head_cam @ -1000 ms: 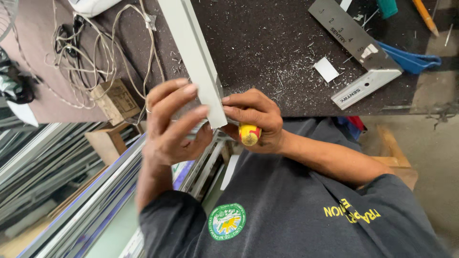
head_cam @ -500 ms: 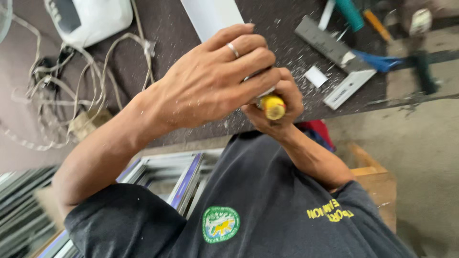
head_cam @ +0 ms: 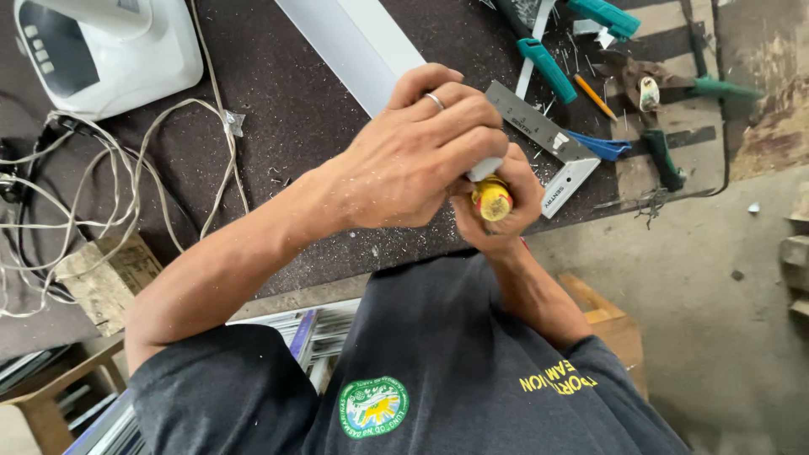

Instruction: The person assembles a white window frame by attaching metal brackets to its corners. They use a screwdriver to tighten screws and a power drill to secure the brackets. The person also uses a pencil to mark positions on the frame.

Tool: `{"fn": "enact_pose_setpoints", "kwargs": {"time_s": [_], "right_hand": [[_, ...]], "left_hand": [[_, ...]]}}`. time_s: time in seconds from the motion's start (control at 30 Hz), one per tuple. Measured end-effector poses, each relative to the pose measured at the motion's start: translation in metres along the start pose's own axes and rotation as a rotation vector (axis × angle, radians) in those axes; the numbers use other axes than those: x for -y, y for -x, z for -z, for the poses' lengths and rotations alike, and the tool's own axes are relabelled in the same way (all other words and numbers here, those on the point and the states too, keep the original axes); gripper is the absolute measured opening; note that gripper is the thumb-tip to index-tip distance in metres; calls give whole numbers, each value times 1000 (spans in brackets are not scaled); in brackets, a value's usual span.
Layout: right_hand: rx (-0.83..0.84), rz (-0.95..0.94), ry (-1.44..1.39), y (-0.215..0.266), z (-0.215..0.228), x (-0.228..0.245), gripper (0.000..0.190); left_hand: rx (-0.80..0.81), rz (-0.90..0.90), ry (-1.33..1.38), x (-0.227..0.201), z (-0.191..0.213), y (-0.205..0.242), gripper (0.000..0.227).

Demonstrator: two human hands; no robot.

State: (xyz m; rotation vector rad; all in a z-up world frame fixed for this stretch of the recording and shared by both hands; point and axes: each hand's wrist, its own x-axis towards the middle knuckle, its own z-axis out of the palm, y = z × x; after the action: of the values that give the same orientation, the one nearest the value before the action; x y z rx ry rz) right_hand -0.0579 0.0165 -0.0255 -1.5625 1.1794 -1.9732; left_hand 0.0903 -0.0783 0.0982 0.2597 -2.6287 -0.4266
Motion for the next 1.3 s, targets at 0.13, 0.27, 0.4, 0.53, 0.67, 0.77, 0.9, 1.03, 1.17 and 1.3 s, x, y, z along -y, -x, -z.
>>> {"fn": "enact_pose_setpoints", "kwargs": {"time_s": [0.13, 0.27, 0.4, 0.53, 0.67, 0.77, 0.9, 1.03, 1.17, 1.3], "right_hand": [[25, -20, -27, -1, 2, 2, 26], [-28, -60, 28, 4, 4, -1, 29], [-28, -105, 91, 10, 8, -3, 29], [-58, -191, 29, 14, 7, -2, 27], [-65, -129, 81, 16, 7, -7, 30], [-73, -134, 70, 17, 8, -12, 33], [-57, -119, 110, 18, 5, -8, 41], [-81, -110, 34, 21, -3, 0, 52], [-58, -94, -33, 25, -5, 1, 52], [-36, -119, -70, 34, -5, -3, 51]], "left_hand": [[-18, -25, -11, 3, -3, -1, 42], [-15, -32, 6, 7, -10, -4, 40], [-34, -56, 0, 12, -13, -3, 46], [-81, -93, -70, 16, -14, 1, 41], [-110, -151, -82, 22, -14, 3, 46], [-190, -164, -123, 19, -14, 5, 53], [-189, -131, -133, 17, -16, 9, 57], [-195, -129, -168, 15, -16, 16, 51], [-145, -83, -166, 5, -8, 22, 49], [-133, -50, -118, -4, 0, 30, 53]]}}
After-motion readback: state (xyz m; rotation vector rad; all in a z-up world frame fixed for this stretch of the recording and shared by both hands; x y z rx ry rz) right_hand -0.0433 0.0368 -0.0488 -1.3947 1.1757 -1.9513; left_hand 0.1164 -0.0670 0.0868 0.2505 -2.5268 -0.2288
